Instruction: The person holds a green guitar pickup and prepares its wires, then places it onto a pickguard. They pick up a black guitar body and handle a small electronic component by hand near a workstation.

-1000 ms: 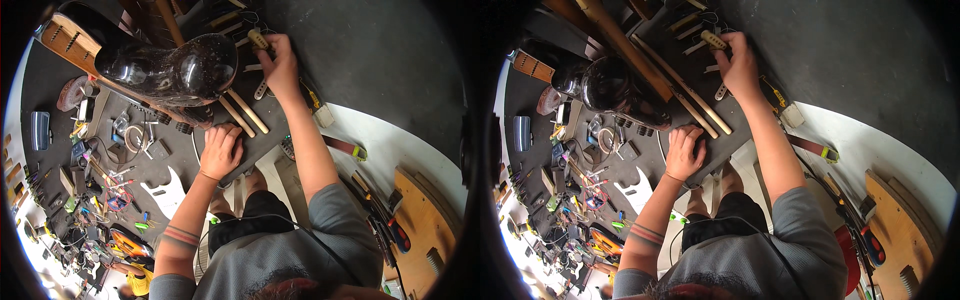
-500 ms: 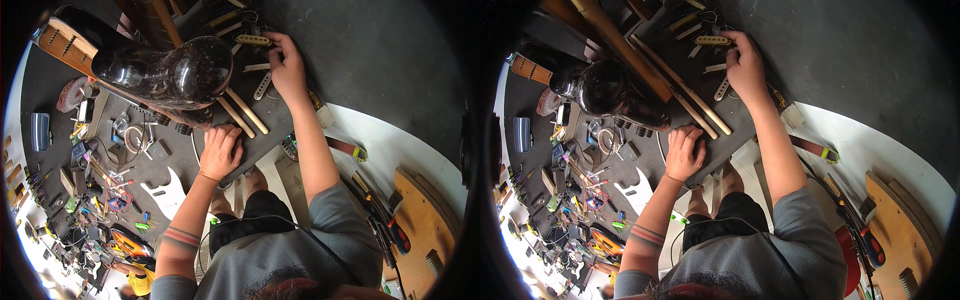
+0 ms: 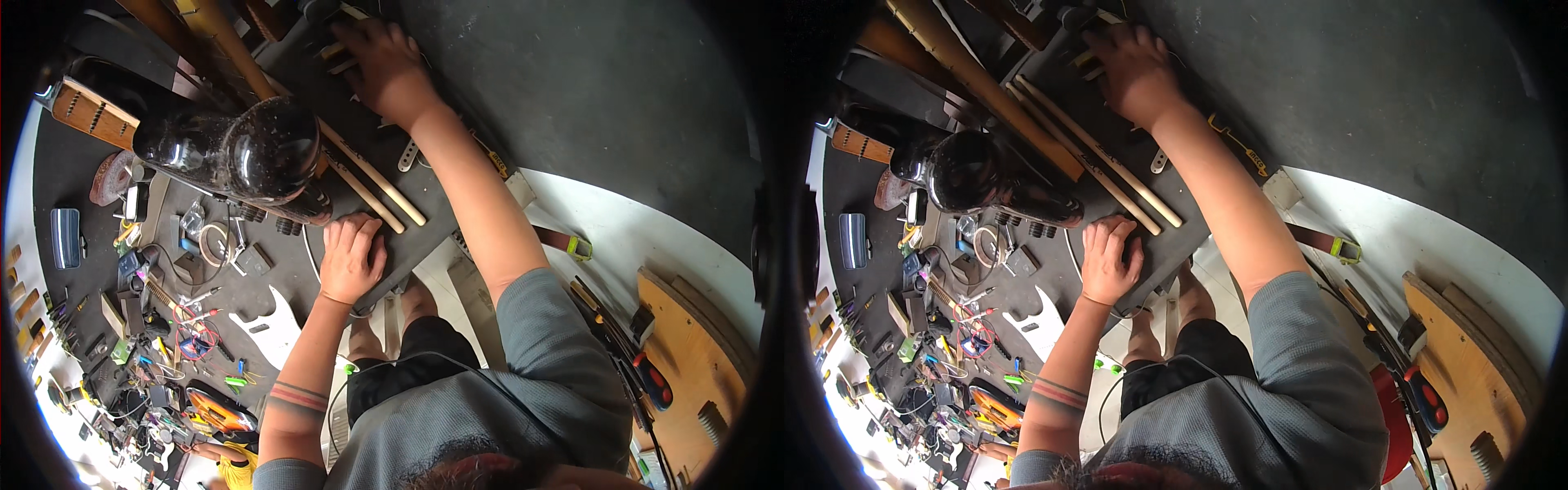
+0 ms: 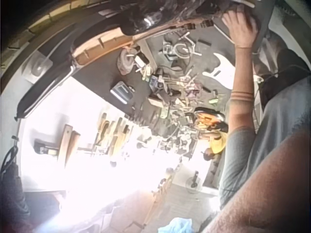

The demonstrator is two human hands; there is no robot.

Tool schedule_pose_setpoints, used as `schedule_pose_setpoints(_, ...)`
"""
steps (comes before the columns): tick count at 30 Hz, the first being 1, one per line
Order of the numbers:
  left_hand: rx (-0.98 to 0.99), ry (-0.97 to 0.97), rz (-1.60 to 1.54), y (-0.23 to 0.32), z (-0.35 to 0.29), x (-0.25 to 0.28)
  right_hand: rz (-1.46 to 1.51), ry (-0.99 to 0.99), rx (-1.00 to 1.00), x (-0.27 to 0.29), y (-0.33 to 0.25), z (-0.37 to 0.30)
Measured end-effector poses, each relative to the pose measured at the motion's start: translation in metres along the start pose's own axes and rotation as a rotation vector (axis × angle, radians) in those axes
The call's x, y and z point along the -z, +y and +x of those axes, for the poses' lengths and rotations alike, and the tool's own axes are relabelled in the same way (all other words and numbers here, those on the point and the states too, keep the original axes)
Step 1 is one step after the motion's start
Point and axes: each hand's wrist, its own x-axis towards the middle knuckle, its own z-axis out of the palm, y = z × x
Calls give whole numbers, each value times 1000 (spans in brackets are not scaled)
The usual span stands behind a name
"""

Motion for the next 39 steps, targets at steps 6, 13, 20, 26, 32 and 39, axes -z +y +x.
schedule_pose_setpoints(6, 22, -1, -4, -1, -2, 2, 123, 111, -67, -3, 0, -18)
schedule_pose_setpoints(13, 30, 0, -8, 1, -1, 1, 509, 264, -171, -7, 8, -5)
schedule_pose_setpoints(20, 22, -18, 0, -2, -2, 1, 813, 172, -472, 7, 3, -4)
schedule_pose_setpoints(26, 19, -1, -9, 2, 1, 2, 894, 224, -459, 10, 4, -10)
schedule_pose_setpoints(32, 17, 2, -6, 0, 0, 1, 690, 192, -301, 22, 4, -24)
schedule_pose_setpoints(39, 21, 2, 9, 1, -1, 2, 1, 32, -54, 22, -16, -12)
